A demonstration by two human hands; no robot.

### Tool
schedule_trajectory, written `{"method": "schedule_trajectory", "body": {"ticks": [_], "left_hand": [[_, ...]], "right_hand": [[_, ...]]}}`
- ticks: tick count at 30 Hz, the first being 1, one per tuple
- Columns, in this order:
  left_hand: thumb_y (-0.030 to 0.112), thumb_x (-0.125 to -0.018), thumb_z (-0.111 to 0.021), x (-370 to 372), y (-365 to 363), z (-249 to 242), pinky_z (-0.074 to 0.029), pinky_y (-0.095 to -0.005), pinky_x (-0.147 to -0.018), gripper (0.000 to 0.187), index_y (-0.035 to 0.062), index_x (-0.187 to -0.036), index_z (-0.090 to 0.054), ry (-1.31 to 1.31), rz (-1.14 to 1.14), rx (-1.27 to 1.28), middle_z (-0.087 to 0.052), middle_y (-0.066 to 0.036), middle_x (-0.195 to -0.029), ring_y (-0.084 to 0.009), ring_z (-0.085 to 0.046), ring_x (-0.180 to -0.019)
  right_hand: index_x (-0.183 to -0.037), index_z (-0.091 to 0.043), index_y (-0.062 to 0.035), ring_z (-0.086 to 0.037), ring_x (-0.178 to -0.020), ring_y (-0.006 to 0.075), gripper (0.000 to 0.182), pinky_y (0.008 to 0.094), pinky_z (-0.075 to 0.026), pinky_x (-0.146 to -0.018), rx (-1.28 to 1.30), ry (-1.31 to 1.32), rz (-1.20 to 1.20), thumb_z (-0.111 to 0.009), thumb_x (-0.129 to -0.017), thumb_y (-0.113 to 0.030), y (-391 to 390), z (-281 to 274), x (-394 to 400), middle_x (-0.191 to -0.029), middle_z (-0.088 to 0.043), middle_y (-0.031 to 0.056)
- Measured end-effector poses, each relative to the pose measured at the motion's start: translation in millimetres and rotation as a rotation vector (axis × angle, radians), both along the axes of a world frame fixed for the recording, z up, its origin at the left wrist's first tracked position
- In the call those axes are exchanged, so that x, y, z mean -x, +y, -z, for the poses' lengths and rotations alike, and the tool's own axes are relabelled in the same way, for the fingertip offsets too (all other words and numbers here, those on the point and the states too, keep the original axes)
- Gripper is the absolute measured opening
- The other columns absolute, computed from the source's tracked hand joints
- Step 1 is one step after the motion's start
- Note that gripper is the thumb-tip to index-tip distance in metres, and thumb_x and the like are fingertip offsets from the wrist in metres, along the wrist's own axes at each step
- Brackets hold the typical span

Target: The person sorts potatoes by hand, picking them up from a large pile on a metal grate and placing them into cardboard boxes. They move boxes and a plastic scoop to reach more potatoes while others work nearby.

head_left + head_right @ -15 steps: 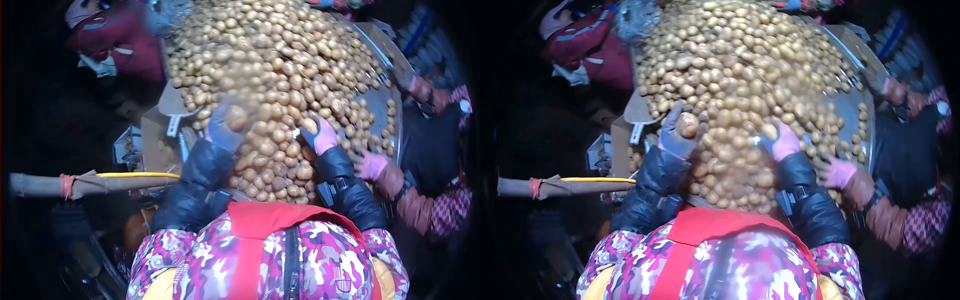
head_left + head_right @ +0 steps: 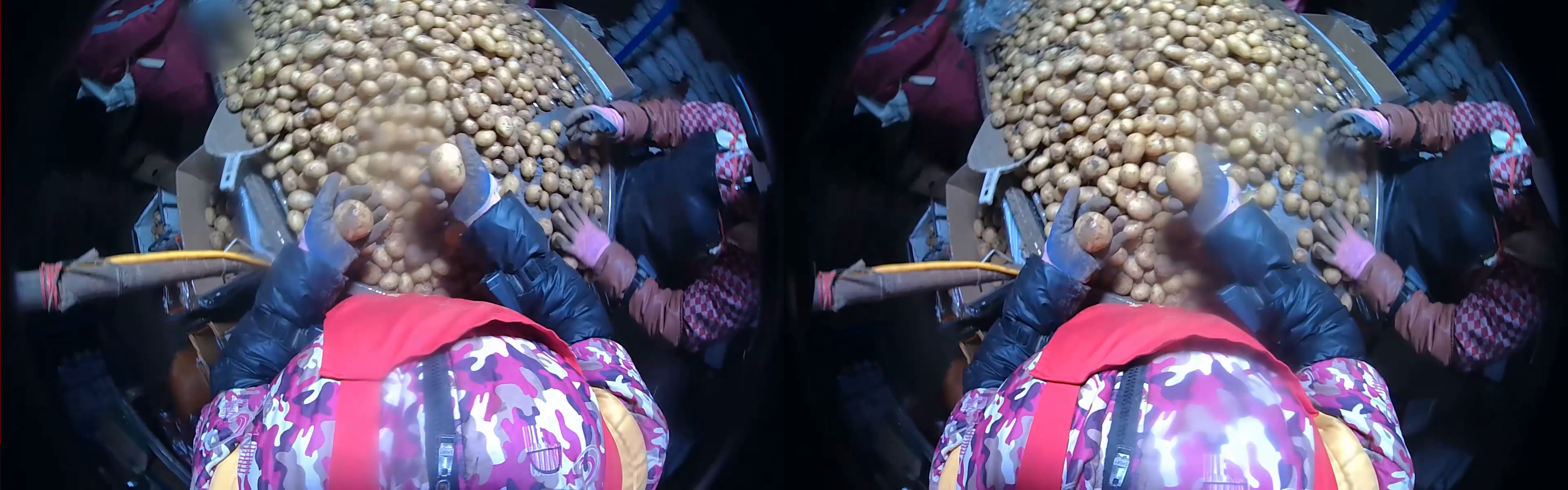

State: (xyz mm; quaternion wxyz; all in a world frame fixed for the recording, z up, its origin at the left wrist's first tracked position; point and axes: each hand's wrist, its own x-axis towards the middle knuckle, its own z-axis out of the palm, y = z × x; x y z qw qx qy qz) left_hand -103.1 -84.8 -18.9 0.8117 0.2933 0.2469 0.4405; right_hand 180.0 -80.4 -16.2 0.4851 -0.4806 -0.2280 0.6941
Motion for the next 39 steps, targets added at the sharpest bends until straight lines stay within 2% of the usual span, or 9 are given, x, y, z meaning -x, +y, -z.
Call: {"method": "schedule_trajectory", "body": {"ticks": [5,8,11,16,22,25,28,31,39], "left_hand": [[0.058,-0.11,-0.039,-3,-11,-70,-0.057,-0.0365,-0.096,0.069,0.0095,-0.158,-0.039,0.254,0.127,0.195,-0.065,-0.011,-0.128,-0.0219,-0.067,-0.11],[0.04,-0.111,-0.046,18,-30,-78,-0.054,-0.0351,-0.098,0.056,0.0062,-0.156,-0.044,0.462,0.196,-0.254,-0.062,-0.012,-0.138,-0.0206,-0.063,-0.119],[0.02,-0.106,-0.059,64,-39,-36,-0.051,-0.0369,-0.103,0.052,0.0046,-0.154,-0.046,0.379,0.276,-0.008,-0.054,-0.013,-0.149,-0.0215,-0.053,-0.136],[0.052,-0.102,-0.059,107,-105,-11,-0.057,-0.0331,-0.081,0.052,0.0075,-0.128,-0.063,0.145,-0.167,0.027,-0.068,-0.011,-0.112,-0.0187,-0.068,-0.086],[0.028,-0.088,-0.069,265,-141,-35,-0.061,-0.035,-0.062,0.037,0.0089,-0.121,-0.066,0.17,-0.737,0.455,-0.071,-0.015,-0.101,-0.0228,-0.07,-0.073],[0.036,-0.095,-0.067,401,-101,34,-0.062,-0.0378,-0.071,0.036,0.0066,-0.116,-0.066,0.87,-0.96,-0.149,-0.071,-0.016,-0.103,-0.0275,-0.071,-0.083],[0.048,-0.101,-0.062,440,-67,-18,-0.062,-0.0495,-0.091,0.047,0.0049,-0.122,-0.063,0.035,-1.274,0.255,-0.068,-0.02,-0.12,-0.0345,-0.069,-0.108],[0.057,-0.102,-0.055,540,-54,42,-0.052,-0.0573,-0.109,0.065,0.0046,-0.142,-0.053,0.23,-1.369,0.373,-0.058,-0.02,-0.144,-0.0367,-0.054,-0.137],[0.029,-0.102,-0.057,366,-98,41,-0.051,-0.033,-0.059,0.027,0.0072,-0.111,-0.07,0.837,-0.523,0.622,-0.071,-0.011,-0.094,-0.0234,-0.064,-0.07]], "right_hand": [[-0.124,-0.069,-0.0095,-0.066,-0.064,0.0193,0.065,0.0312,-0.054,-0.054,-0.196,-0.168,-0.057,-0.047,-0.104,-0.067,2,-13,33,-0.09,-0.071,0.0083],[-0.135,-0.062,-0.0016,-0.067,-0.102,0.0211,0.037,0.0347,-0.055,-0.092,-1.012,-0.966,-0.138,-0.052,-0.11,-0.026,-5,-25,77,-0.116,-0.069,0.0131],[-0.15,-0.051,0.0007,-0.058,-0.132,0.0264,0.049,0.0372,-0.047,-0.11,-0.868,-0.643,-0.561,-0.061,-0.104,-0.013,-26,-63,111,-0.144,-0.059,0.0206],[-0.147,-0.053,0.0043,-0.059,-0.131,0.0245,0.043,0.0369,-0.047,-0.111,-0.378,-0.268,-0.48,-0.052,-0.111,-0.02,-45,-57,101,-0.144,-0.06,0.0164],[-0.137,-0.061,-0.0009,-0.069,-0.103,0.021,0.042,0.032,-0.057,-0.087,-0.014,-0.229,-0.239,-0.053,-0.111,-0.033,-68,13,50,-0.12,-0.069,0.0127],[-0.139,-0.06,-0.0042,-0.069,-0.094,0.0201,0.045,0.0311,-0.056,-0.079,0.114,-0.238,-0.225,-0.055,-0.109,-0.038,-73,17,41,-0.116,-0.07,0.0115],[-0.14,-0.06,-0.004,-0.07,-0.091,0.0188,0.041,0.0285,-0.055,-0.074,0.038,-0.302,-0.247,-0.055,-0.11,-0.031,-75,-3,49,-0.114,-0.07,0.0113],[-0.139,-0.06,-0.0032,-0.07,-0.098,0.0195,0.039,0.0303,-0.057,-0.081,0.0,-0.355,-0.253,-0.055,-0.11,-0.029,-78,4,44,-0.117,-0.07,0.0124],[-0.139,-0.059,-0.0036,-0.058,-0.126,0.0431,0.051,0.0502,-0.045,-0.11,-0.676,-1.535,-0.428,-0.069,-0.096,-0.03,-102,7,49,-0.134,-0.063,0.0222]]}}
